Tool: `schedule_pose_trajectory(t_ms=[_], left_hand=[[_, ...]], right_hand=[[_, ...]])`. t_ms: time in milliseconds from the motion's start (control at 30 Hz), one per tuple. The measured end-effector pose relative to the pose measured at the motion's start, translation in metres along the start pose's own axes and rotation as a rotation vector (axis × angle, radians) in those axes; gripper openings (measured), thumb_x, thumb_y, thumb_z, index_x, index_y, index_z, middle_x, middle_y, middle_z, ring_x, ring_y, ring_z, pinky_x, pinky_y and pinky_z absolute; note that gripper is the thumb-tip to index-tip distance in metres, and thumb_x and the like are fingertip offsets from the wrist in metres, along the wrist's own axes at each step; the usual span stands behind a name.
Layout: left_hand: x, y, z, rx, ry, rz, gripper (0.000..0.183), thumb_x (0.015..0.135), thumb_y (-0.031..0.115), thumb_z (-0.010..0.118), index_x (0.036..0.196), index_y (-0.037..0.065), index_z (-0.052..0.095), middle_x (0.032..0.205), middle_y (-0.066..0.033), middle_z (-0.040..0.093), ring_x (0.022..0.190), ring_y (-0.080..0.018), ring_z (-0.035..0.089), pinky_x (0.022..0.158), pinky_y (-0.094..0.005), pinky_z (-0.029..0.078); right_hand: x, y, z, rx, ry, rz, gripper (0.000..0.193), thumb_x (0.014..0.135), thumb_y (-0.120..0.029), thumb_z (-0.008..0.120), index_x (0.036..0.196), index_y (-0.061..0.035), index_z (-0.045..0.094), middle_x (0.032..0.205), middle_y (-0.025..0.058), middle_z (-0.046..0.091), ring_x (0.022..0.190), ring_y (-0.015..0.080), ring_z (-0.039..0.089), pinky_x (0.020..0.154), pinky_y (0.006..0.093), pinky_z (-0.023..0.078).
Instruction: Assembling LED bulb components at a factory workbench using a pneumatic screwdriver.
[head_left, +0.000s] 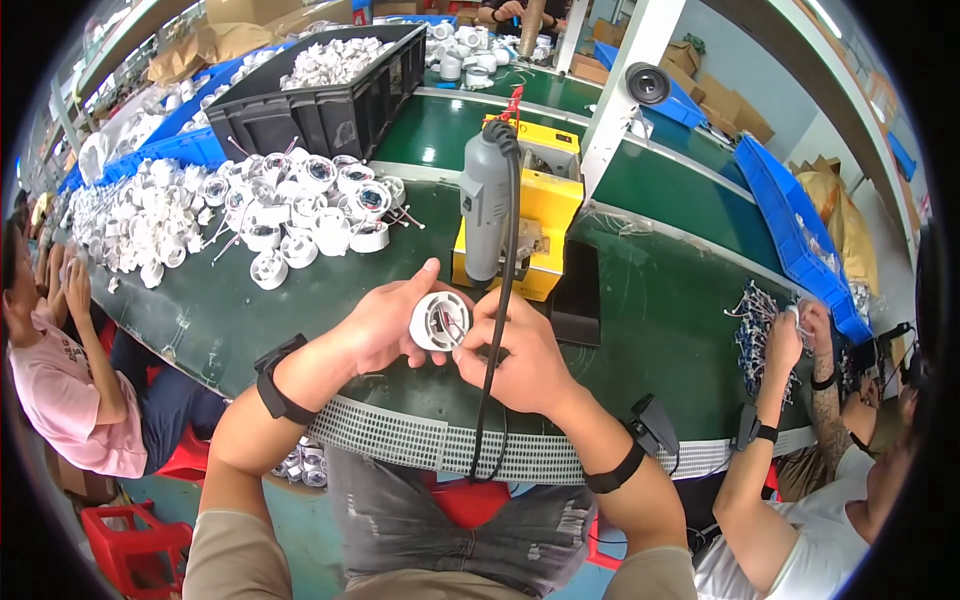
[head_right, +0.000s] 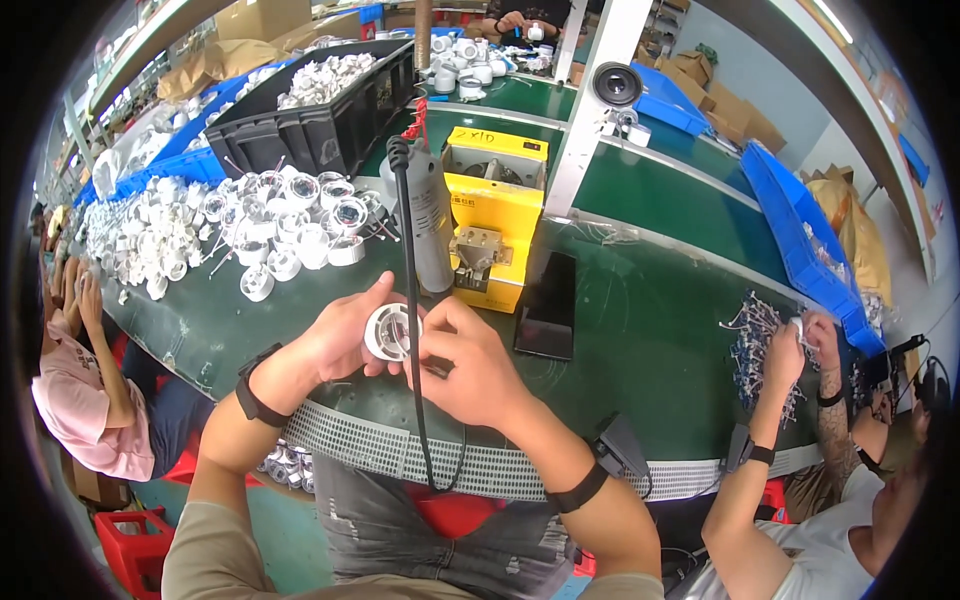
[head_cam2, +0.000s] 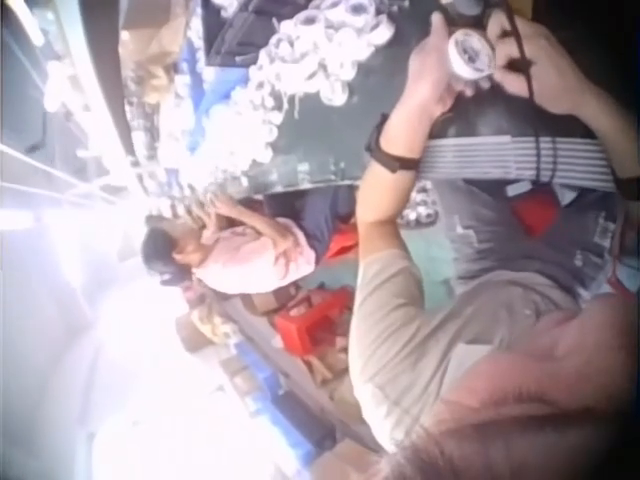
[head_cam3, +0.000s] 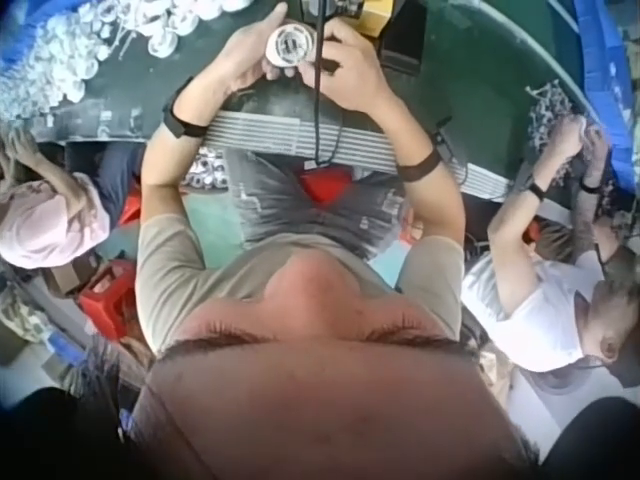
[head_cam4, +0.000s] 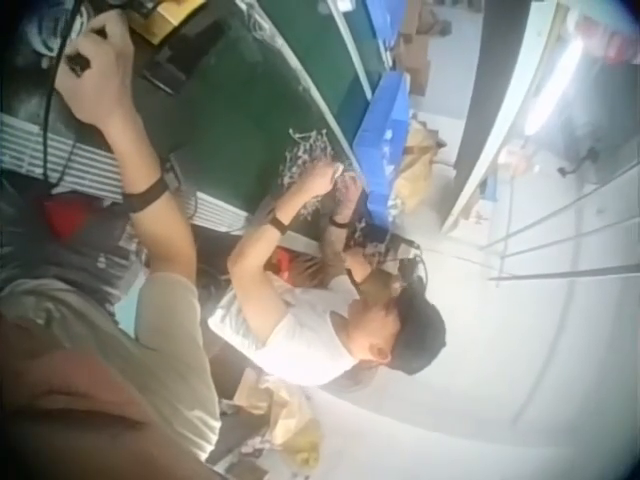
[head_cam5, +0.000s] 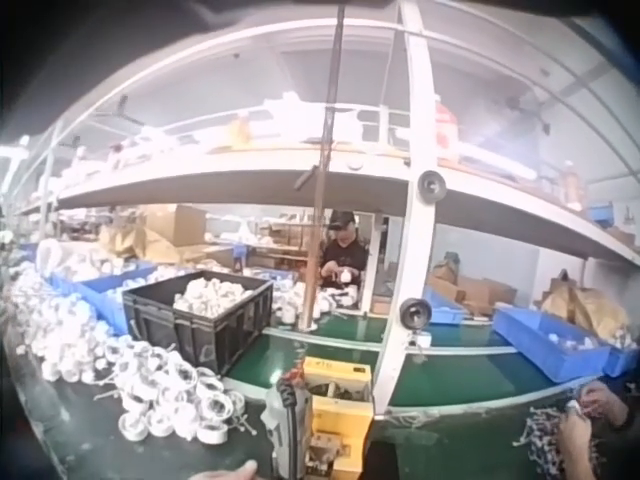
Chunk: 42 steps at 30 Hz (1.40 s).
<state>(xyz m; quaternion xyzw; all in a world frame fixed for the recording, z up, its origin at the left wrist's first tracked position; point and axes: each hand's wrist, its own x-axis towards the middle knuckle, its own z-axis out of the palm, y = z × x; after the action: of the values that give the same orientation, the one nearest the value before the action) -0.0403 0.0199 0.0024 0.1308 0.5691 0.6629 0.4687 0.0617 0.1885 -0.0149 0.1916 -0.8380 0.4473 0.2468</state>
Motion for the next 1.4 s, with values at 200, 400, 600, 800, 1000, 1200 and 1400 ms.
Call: schedule_pose_trajectory(t_ms=[200,400,600,800,1000,1200,1400], left_hand=[[-0.002,-0.003,-0.001,0.158,-0.144,0.126,0.054,0.102,0.047,0.032,0.120,0.001,0.055,0.096,-0.0081,0.063,0.077,-0.0146,0.064,0.055,-0.0260,0.054],[0.000,-0.008,0.005,0.058,0.011,0.284,0.051,0.102,0.044,0.034,0.121,0.001,0.054,0.098,-0.0068,0.062,0.083,-0.0136,0.063,0.070,-0.0298,0.056],[0.001,-0.012,0.005,0.066,0.081,0.409,0.049,0.103,0.040,0.033,0.117,-0.001,0.057,0.093,-0.0052,0.062,0.081,-0.0112,0.061,0.074,-0.0271,0.054],[-0.004,-0.012,0.004,0.278,0.149,0.643,0.040,0.103,0.033,0.039,0.117,0.001,0.057,0.094,-0.0023,0.061,0.088,-0.0077,0.055,0.081,-0.0240,0.045],[-0.004,-0.021,0.007,0.241,0.044,0.718,0.036,0.103,0.029,0.039,0.120,0.001,0.054,0.102,-0.0037,0.060,0.090,-0.0091,0.055,0.083,-0.0251,0.045],[-0.001,-0.030,0.010,-0.011,-0.118,0.629,0.041,0.103,0.034,0.035,0.118,0.001,0.052,0.105,-0.0062,0.059,0.095,-0.0124,0.057,0.084,-0.0275,0.047],[-0.001,-0.034,0.021,-0.333,-0.160,0.490,0.040,0.104,0.035,0.032,0.119,0.002,0.050,0.108,-0.0125,0.060,0.097,-0.0194,0.060,0.086,-0.0338,0.050]], right_hand=[[-0.001,-0.002,0.006,-0.078,0.122,0.221,0.013,0.072,-0.007,0.074,0.081,-0.0051,0.064,0.086,0.0066,0.055,0.071,0.0206,0.059,0.061,0.0310,0.047],[0.007,-0.008,-0.015,-0.052,0.091,0.088,0.016,0.073,-0.003,0.074,0.087,-0.0054,0.067,0.093,0.0062,0.057,0.080,0.0203,0.063,0.067,0.0307,0.051],[0.007,-0.003,-0.019,-0.353,0.219,-0.071,0.020,0.076,-0.002,0.072,0.095,-0.0043,0.069,0.102,0.0116,0.066,0.090,0.0265,0.066,0.074,0.0346,0.055],[0.005,0.006,-0.014,0.050,0.133,-0.071,0.014,0.090,-0.004,0.058,0.098,0.0018,0.068,0.099,0.0094,0.069,0.078,0.0161,0.067,0.067,0.0246,0.052],[0.001,-0.016,0.009,0.581,0.219,0.387,0.013,0.084,-0.001,0.068,0.096,0.0027,0.068,0.088,0.0087,0.068,0.072,0.0130,0.066,0.059,0.0213,0.052],[-0.002,-0.015,0.020,0.363,0.278,0.301,0.016,0.078,-0.002,0.075,0.091,0.0027,0.067,0.086,0.0088,0.069,0.072,0.0125,0.067,0.061,0.0223,0.053],[-0.001,-0.017,0.023,-0.036,0.364,0.054,0.022,0.069,-0.005,0.082,0.085,-0.0011,0.068,0.078,0.0081,0.068,0.067,0.0153,0.066,0.061,0.0270,0.051]])
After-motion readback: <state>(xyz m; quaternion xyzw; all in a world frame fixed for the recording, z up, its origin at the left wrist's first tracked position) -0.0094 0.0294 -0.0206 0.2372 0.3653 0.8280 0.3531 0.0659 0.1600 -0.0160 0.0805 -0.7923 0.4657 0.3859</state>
